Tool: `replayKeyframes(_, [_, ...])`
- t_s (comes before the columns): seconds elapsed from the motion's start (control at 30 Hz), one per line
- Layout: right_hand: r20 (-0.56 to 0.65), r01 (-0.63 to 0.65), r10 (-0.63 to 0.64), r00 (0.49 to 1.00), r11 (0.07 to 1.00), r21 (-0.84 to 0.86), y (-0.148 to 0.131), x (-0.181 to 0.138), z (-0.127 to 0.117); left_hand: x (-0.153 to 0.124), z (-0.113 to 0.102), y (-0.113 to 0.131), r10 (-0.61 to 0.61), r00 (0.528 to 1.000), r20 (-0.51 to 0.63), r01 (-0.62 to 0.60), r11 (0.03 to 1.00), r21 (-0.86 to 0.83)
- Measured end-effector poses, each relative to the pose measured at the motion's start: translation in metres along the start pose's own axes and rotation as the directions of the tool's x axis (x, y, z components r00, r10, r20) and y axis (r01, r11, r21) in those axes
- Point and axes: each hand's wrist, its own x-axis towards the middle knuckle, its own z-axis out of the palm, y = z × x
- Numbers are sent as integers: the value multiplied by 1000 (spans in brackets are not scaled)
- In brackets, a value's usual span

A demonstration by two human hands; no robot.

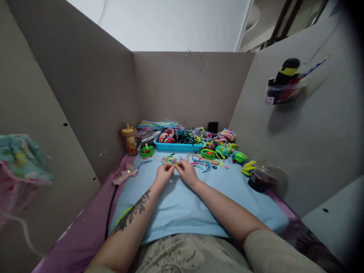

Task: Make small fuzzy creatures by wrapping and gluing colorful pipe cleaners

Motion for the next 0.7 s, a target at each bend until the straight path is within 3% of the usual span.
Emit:
replayKeyframes(0.1, [-35, 39, -41, 999, 998, -57, -1, -2, -2, -3, 1, 7, -17, 999, 33, 20, 996, -86])
replayKeyframes(0.23, [-74, 103, -111, 991, 990, -101, -4, -2, -2, -4, 2, 12, 2, 1000, 1, -2, 997, -81])
replayKeyframes(0.5, [-53, 91, -88, 995, 995, 46, -11, 0, -2, -1, 2, 7, 91, 995, -32, -92, 996, -23])
replayKeyframes(0.7, [-26, 109, -108, 994, 993, 38, -11, -3, -4, 0, 1, 4, 97, 995, -16, -97, 995, -9])
